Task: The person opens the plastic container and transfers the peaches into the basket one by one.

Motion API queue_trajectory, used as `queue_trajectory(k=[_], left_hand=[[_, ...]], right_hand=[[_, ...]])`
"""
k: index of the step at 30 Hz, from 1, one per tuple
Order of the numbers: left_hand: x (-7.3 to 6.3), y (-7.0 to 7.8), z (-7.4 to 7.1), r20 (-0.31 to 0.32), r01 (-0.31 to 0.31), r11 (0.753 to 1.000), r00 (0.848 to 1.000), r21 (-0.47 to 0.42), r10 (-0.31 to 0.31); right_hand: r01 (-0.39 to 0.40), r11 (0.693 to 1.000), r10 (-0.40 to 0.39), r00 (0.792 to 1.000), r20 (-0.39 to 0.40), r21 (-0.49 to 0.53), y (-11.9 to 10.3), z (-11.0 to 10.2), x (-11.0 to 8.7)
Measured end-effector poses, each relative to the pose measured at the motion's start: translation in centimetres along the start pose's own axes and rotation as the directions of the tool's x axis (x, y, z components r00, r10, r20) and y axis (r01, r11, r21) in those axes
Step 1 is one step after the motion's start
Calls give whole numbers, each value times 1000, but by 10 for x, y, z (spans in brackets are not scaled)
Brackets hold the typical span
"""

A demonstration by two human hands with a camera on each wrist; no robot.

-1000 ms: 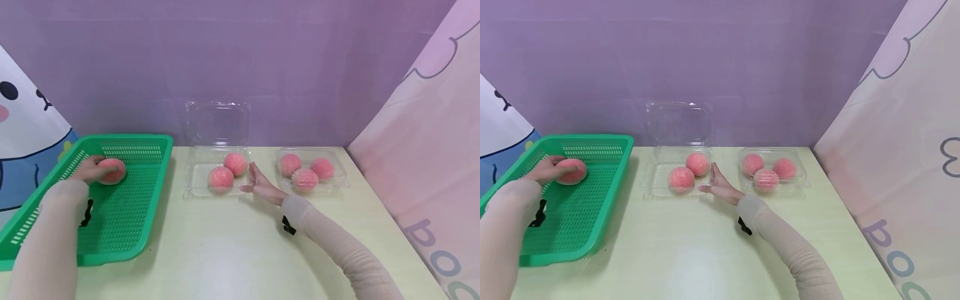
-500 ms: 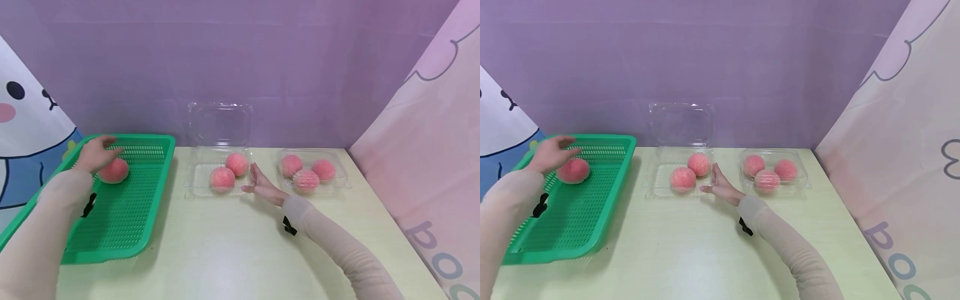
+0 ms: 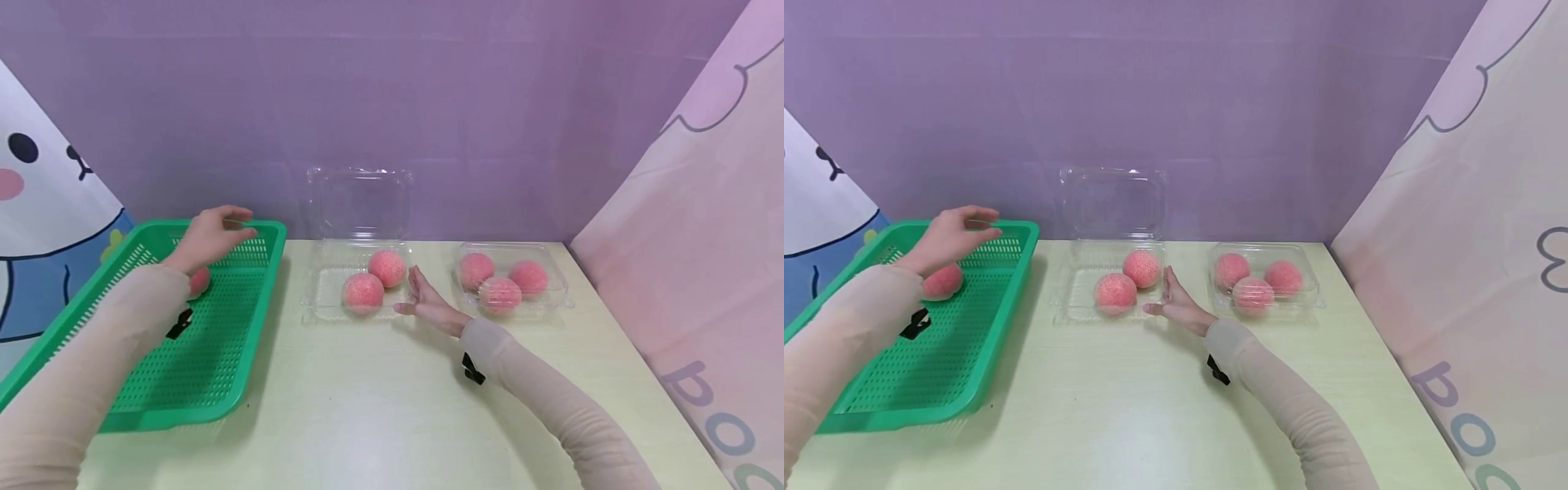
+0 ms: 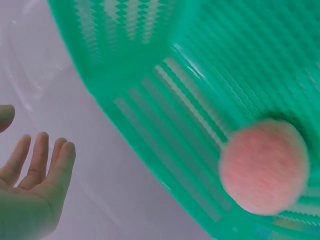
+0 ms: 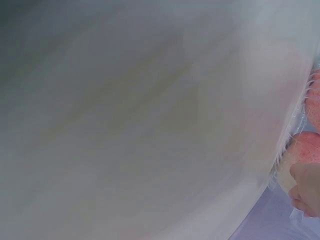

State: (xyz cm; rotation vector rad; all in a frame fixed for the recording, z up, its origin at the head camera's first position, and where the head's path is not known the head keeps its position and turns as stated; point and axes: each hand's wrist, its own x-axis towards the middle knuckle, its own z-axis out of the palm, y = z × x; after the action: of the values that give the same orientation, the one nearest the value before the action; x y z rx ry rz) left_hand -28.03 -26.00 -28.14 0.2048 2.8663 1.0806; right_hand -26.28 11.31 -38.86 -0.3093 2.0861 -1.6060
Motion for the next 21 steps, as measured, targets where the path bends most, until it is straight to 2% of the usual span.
queue_trajectory(k=[6,10,15,21], left_hand=[[-1,26,10,46,18,996,999,-83,-14],[-1,45,19,50,-26,997,998,-75,30],[-2,67,32,68,-62,992,995,-112,70],[1,88,55,154,-20,981,987,-192,51]], right_hand=[[-1,1000,1,1000,9,1,0,0,0],[0,1000,0,1000,5,-3,0,0,1],[17,1000,-17,1000,5,-7,0,0,3],[10,1000,-10,1000,2,2,0,0,4]])
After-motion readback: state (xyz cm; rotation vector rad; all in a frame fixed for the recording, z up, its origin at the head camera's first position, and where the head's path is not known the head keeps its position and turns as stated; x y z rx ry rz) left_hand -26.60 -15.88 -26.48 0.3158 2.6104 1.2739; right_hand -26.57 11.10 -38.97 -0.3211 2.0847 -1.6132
